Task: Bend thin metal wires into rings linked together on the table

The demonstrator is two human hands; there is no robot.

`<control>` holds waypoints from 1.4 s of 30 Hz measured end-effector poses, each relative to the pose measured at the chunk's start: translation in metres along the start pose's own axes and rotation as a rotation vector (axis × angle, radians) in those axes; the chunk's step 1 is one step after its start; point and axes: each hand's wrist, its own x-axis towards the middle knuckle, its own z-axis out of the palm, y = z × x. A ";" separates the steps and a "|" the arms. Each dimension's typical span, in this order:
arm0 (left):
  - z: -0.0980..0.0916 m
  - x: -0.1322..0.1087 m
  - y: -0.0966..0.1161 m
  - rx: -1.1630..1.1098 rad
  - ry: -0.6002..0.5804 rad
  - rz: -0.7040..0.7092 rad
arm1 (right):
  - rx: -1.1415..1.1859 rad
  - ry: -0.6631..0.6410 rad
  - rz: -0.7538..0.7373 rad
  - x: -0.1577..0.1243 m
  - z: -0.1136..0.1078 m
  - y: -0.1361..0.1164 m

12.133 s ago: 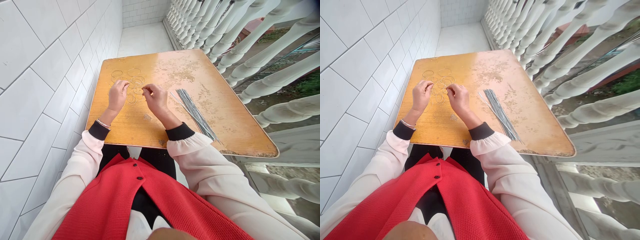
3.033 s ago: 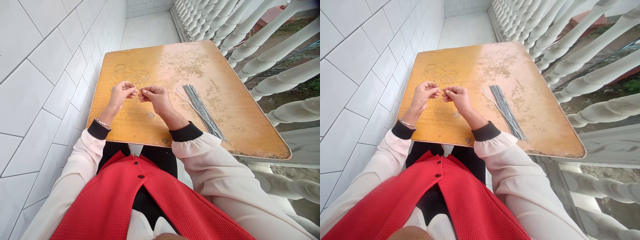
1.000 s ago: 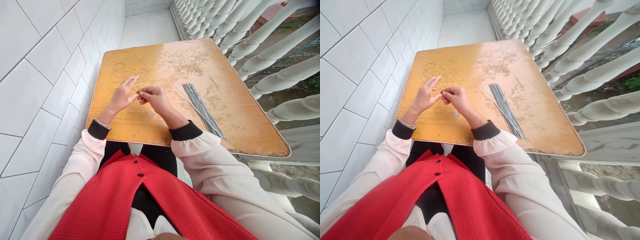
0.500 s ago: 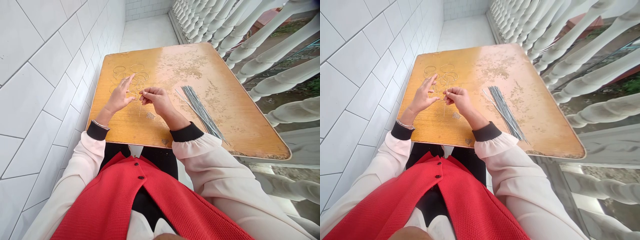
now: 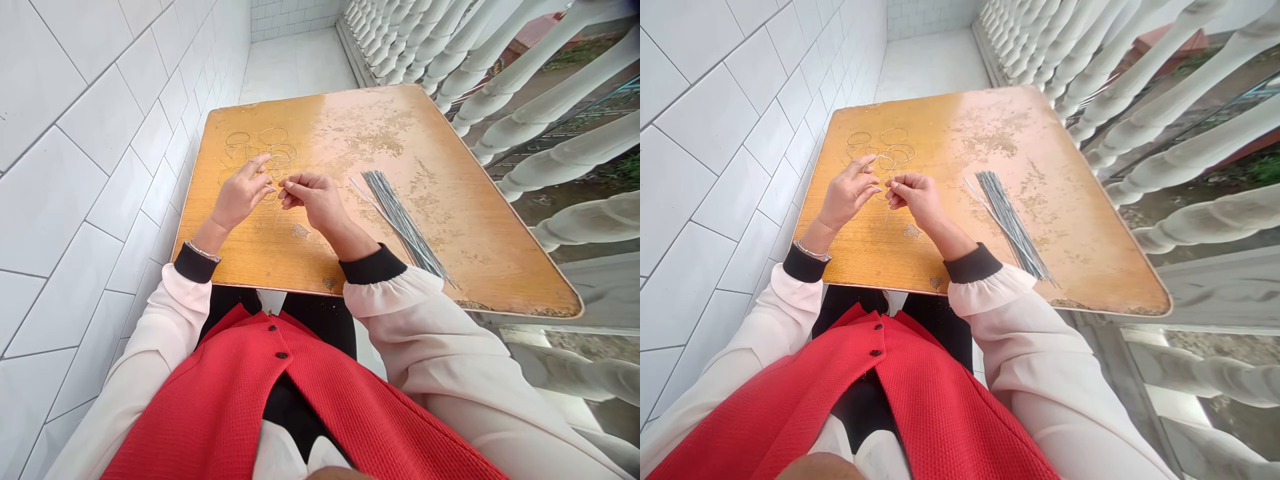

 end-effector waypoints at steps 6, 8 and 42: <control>-0.003 0.000 0.003 0.055 0.012 0.069 | 0.016 0.015 0.004 0.002 0.000 0.001; -0.004 0.000 0.004 0.073 0.020 0.051 | 0.015 0.016 0.008 0.002 0.000 0.001; 0.013 0.002 0.007 0.074 0.083 -0.043 | -0.052 0.024 -0.044 -0.001 0.007 -0.001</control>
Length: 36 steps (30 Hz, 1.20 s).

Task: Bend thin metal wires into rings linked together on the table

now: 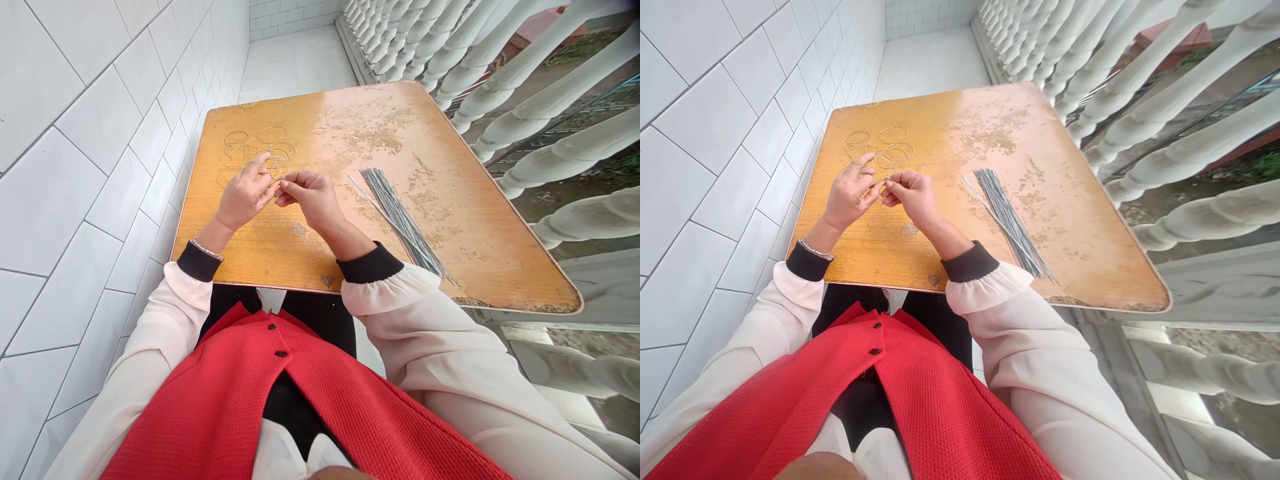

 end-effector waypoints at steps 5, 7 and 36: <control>-0.001 0.001 0.005 -0.049 -0.071 -0.082 | 0.010 -0.006 -0.004 0.000 0.000 0.001; -0.001 0.001 0.006 -0.050 -0.073 -0.085 | 0.017 -0.012 -0.005 0.000 0.001 0.001; -0.028 0.000 -0.008 -0.362 -0.155 0.000 | -0.041 0.001 -0.012 -0.001 -0.006 0.000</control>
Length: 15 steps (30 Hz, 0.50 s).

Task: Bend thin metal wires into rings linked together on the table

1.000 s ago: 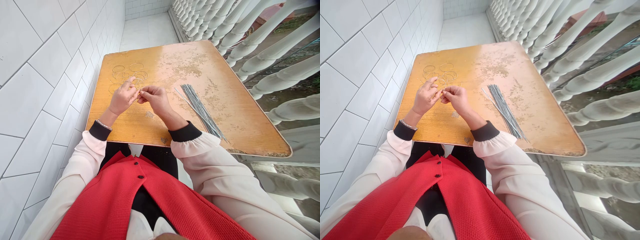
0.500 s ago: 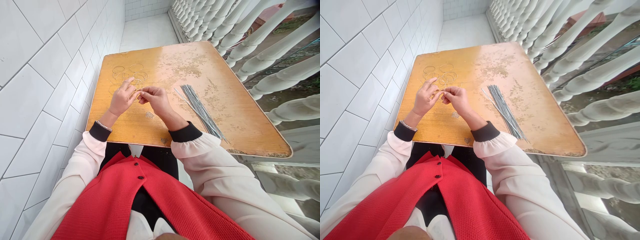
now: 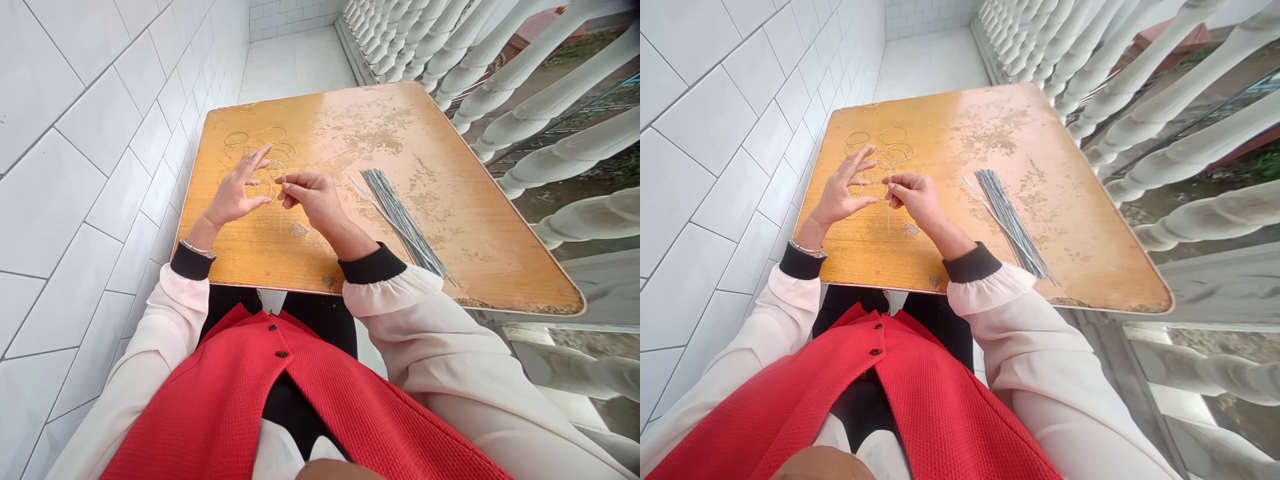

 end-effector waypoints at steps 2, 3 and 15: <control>-0.003 0.001 0.000 -0.079 0.000 0.008 | -0.006 -0.021 -0.001 -0.001 0.001 0.000; -0.002 0.003 0.000 -0.142 0.008 0.010 | -0.008 -0.032 -0.002 -0.001 0.002 0.000; 0.042 0.017 0.012 -0.449 0.067 -0.265 | -0.135 -0.066 -0.106 -0.005 0.013 0.003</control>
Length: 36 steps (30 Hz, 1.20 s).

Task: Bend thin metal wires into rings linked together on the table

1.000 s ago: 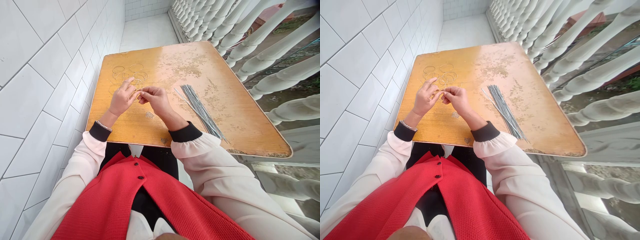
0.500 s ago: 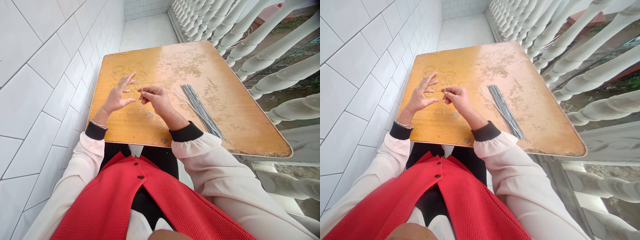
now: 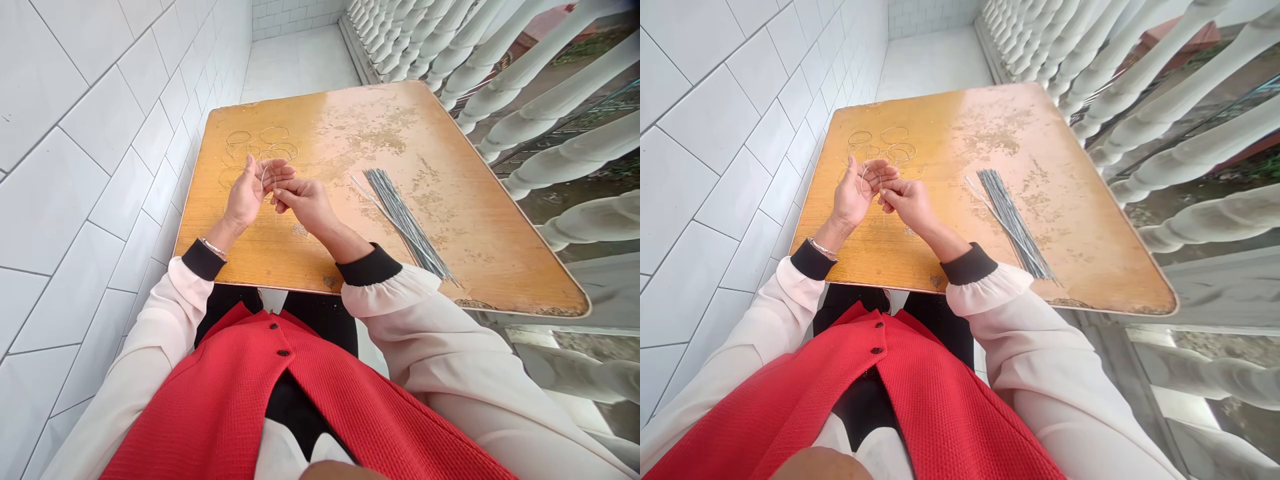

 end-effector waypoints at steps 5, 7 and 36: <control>-0.002 -0.002 -0.002 0.044 0.032 -0.007 | -0.029 0.083 -0.007 0.001 0.003 0.004; -0.006 -0.003 0.001 0.026 0.020 -0.027 | -0.052 0.106 -0.003 0.002 0.004 0.005; 0.018 -0.007 0.026 -0.720 0.372 -0.210 | 0.076 0.031 0.027 0.001 0.010 0.013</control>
